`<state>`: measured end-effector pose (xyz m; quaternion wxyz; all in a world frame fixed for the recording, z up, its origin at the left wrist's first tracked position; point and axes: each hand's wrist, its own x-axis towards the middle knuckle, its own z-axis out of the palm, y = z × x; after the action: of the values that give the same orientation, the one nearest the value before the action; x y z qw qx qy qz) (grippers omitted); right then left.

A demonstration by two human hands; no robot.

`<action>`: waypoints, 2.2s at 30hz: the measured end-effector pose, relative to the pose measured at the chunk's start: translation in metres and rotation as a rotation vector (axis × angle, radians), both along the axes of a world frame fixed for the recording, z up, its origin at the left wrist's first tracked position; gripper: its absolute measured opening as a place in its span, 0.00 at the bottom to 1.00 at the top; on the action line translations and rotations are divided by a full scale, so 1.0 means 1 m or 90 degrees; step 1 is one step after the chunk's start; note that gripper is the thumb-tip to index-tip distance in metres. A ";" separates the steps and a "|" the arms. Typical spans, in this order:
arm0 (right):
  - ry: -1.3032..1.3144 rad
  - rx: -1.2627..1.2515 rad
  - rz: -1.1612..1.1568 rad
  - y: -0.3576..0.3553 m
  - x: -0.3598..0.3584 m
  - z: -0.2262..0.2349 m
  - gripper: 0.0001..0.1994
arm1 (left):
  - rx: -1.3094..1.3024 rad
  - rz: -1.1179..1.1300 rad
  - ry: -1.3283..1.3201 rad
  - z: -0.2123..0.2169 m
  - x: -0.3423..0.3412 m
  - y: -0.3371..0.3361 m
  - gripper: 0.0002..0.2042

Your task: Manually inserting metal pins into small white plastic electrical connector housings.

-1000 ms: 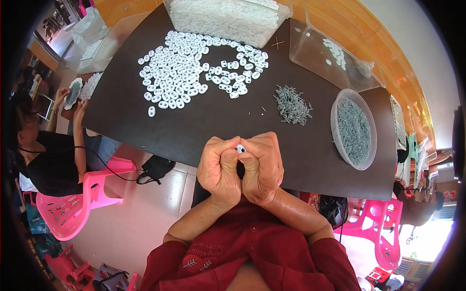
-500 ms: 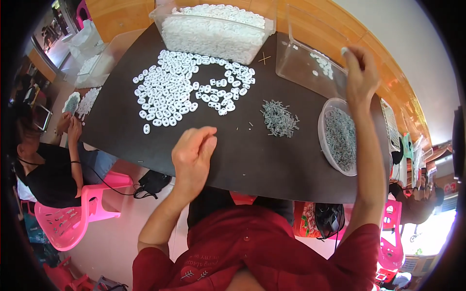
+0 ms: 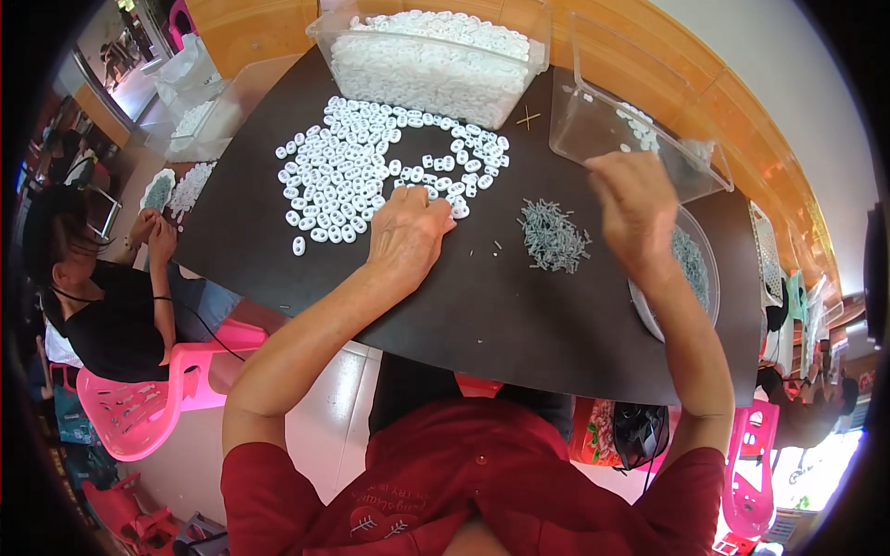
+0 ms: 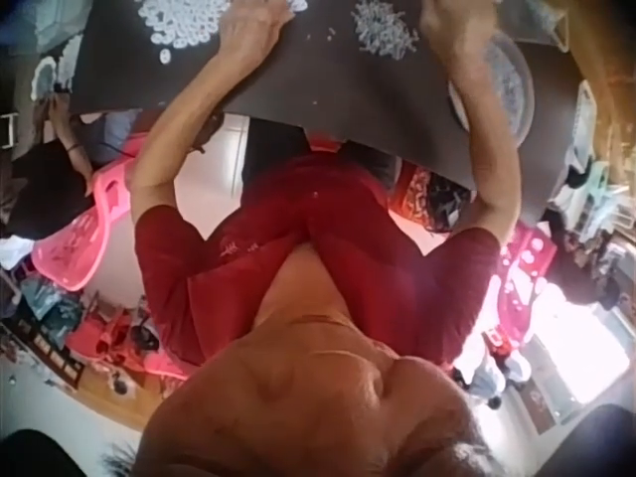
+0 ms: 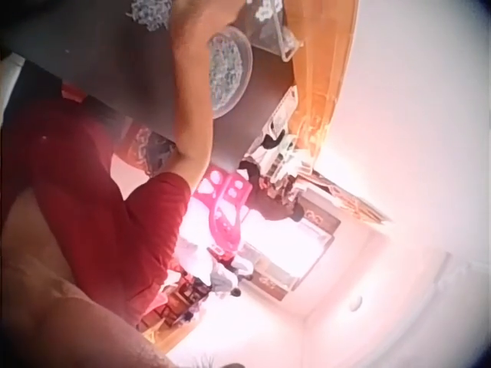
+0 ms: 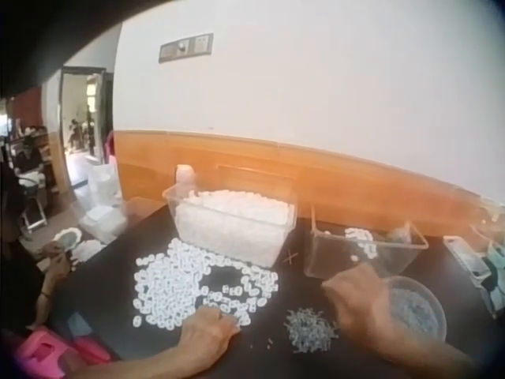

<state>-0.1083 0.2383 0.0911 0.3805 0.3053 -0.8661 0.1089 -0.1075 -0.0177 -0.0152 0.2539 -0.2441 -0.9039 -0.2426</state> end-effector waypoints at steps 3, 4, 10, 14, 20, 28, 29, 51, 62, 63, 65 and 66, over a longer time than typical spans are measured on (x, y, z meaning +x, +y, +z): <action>-0.139 -0.027 0.042 -0.015 0.012 -0.033 0.07 | 0.000 -0.008 0.059 -0.001 -0.002 0.004 0.06; -0.183 -0.039 0.053 -0.021 0.014 -0.042 0.06 | -0.007 -0.011 0.069 -0.002 -0.002 0.002 0.06; -0.246 0.005 0.052 -0.043 0.022 -0.081 0.06 | -0.024 -0.019 0.101 0.008 0.009 -0.005 0.06; -0.204 0.058 0.066 -0.051 0.017 -0.085 0.06 | 0.111 -0.026 0.011 0.012 0.024 -0.010 0.04; -0.189 0.011 0.098 -0.055 0.015 -0.084 0.07 | 0.614 -0.106 -0.451 0.024 0.049 -0.010 0.04; -0.437 -0.218 0.088 -0.068 0.044 -0.058 0.06 | 0.854 -0.147 -0.484 0.024 0.064 0.002 0.04; -0.488 -0.293 0.089 -0.071 0.047 -0.056 0.06 | 0.817 -0.158 -0.484 0.024 0.065 0.002 0.05; -0.683 -0.549 0.124 -0.087 0.076 -0.055 0.09 | 0.820 -0.209 -0.540 0.017 0.084 0.004 0.09; -0.623 -0.485 0.114 -0.093 0.078 -0.055 0.09 | 0.741 -0.154 -0.479 0.018 0.091 0.004 0.05; -0.624 -0.484 0.115 -0.093 0.078 -0.056 0.09 | 0.710 -0.140 -0.458 0.018 0.092 0.003 0.05; -0.644 -0.516 0.126 -0.093 0.078 -0.057 0.09 | 0.691 -0.135 -0.439 0.019 0.092 0.004 0.04; -0.644 -0.515 0.126 -0.093 0.078 -0.058 0.09 | 0.672 -0.131 -0.421 0.019 0.092 0.004 0.04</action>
<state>-0.0304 0.1457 0.0335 -0.0012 0.1274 -0.7966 0.5909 -0.0158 -0.0140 0.0037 0.0226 -0.0836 -0.6653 -0.7416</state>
